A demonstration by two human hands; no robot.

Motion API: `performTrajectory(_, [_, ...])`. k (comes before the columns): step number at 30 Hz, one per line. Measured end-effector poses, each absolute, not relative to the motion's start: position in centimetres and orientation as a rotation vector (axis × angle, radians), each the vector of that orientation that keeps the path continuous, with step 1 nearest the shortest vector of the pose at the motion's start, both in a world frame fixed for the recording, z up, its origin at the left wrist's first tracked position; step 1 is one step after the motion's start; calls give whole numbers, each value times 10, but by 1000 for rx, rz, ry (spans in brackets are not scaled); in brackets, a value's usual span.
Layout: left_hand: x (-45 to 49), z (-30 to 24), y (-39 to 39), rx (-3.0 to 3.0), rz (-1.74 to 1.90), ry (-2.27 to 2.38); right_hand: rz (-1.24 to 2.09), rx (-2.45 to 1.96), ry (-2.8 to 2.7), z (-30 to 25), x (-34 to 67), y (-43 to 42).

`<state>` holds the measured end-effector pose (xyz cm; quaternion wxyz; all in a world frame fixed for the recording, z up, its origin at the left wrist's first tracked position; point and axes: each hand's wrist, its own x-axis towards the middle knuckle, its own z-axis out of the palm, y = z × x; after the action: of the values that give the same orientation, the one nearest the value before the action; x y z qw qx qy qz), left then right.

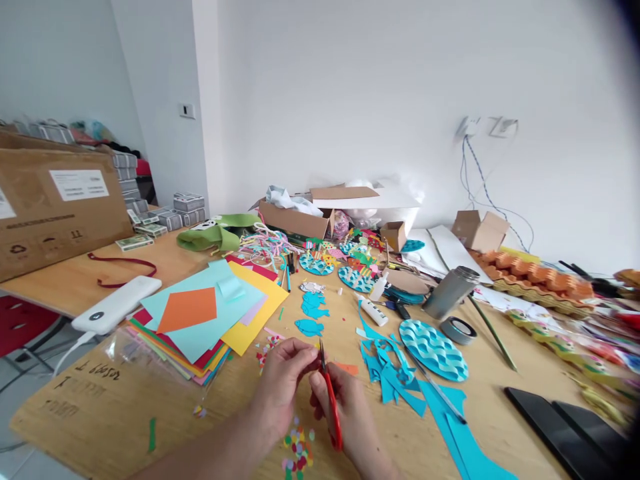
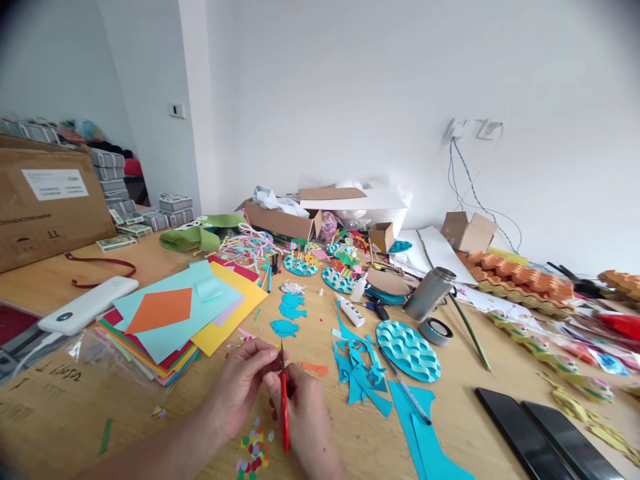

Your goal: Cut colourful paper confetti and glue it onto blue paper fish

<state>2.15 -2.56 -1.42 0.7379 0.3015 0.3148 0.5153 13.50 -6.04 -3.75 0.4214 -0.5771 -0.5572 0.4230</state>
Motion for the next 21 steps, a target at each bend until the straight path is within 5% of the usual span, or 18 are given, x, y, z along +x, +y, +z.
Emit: performTrajectory(21, [24,-19,-25,620,1148,673,1061,-1487,-1383,-38,133,-61])
